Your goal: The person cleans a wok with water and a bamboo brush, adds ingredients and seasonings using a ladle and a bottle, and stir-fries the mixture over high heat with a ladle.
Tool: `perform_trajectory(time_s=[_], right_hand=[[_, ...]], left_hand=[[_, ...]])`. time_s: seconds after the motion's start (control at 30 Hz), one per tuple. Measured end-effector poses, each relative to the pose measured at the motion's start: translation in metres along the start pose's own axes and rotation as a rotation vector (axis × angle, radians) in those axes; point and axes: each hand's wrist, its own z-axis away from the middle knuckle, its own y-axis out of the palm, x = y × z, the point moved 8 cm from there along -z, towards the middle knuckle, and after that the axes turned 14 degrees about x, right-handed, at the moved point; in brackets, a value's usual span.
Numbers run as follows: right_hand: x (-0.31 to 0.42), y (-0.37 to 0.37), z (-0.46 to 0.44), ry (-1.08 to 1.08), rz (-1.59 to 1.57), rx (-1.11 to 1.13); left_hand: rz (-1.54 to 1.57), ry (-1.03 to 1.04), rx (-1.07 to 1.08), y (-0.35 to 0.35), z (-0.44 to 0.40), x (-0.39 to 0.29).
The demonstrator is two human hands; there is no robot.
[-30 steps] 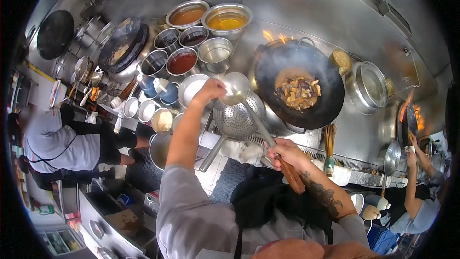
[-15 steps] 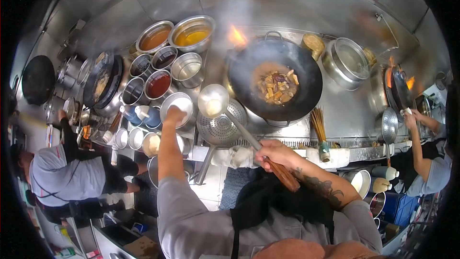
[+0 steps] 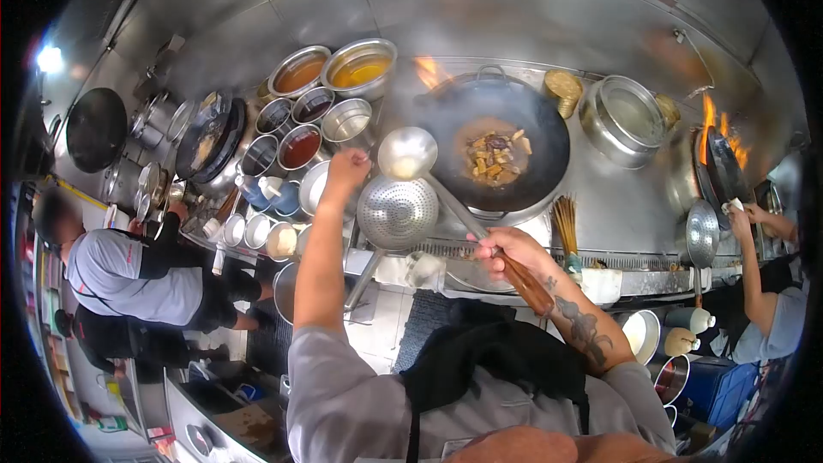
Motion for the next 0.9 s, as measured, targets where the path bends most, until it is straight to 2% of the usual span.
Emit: perform_trajectory(time_s=[0.07, 0.13, 0.17, 0.23, 0.3, 0.33, 0.4, 0.47, 0.57, 0.6, 0.7, 0.73, 0.8, 0.87, 0.9], right_hand=[[0.008, -0.006, 0.021, -0.068, -0.021, 0.005], [0.015, -0.020, 0.039, -0.124, 0.014, -0.026], [0.020, -0.028, 0.048, -0.153, 0.035, -0.043], [0.032, -0.040, 0.069, -0.220, 0.104, -0.105], [0.034, -0.061, 0.087, -0.279, 0.151, -0.197], [0.035, -0.066, 0.095, -0.316, 0.139, -0.217], [0.033, -0.084, 0.108, -0.333, 0.202, -0.328], [0.031, -0.102, 0.115, -0.373, 0.255, -0.415], [0.033, -0.110, 0.120, -0.372, 0.304, -0.530], [0.032, -0.118, 0.116, -0.365, 0.338, -0.542], [0.037, -0.130, 0.103, -0.368, 0.429, -0.570], [0.040, -0.122, 0.098, -0.381, 0.455, -0.576], [0.044, -0.118, 0.091, -0.401, 0.566, -0.609], [0.048, -0.127, 0.082, -0.410, 0.739, -0.664], [0.050, -0.124, 0.082, -0.404, 0.799, -0.682]], left_hand=[[-0.260, -0.151, 0.083, 0.036, 0.012, 0.032], [-0.404, -0.144, 0.251, 0.092, 0.050, 0.041], [-0.348, -0.141, 0.386, 0.122, 0.072, 0.043], [-0.333, -0.093, 0.607, 0.198, 0.099, 0.090], [-0.363, -0.073, 0.666, 0.236, 0.128, 0.110], [-0.349, -0.088, 0.624, 0.222, 0.151, 0.065], [-0.319, -0.116, 0.520, 0.221, 0.167, 0.030], [-0.281, -0.152, 0.410, 0.230, 0.175, 0.034], [-0.143, -0.034, 0.273, 0.237, 0.175, 0.048], [0.022, -0.188, 0.375, 0.217, 0.180, 0.032], [1.116, -0.434, 0.446, 0.205, 0.186, 0.017], [1.290, -0.335, 0.454, 0.213, 0.181, 0.014], [1.268, -0.186, 0.397, 0.220, 0.160, -0.006], [1.451, -0.306, 0.421, 0.234, 0.140, -0.039], [1.640, -0.509, 0.473, 0.245, 0.137, -0.059]])
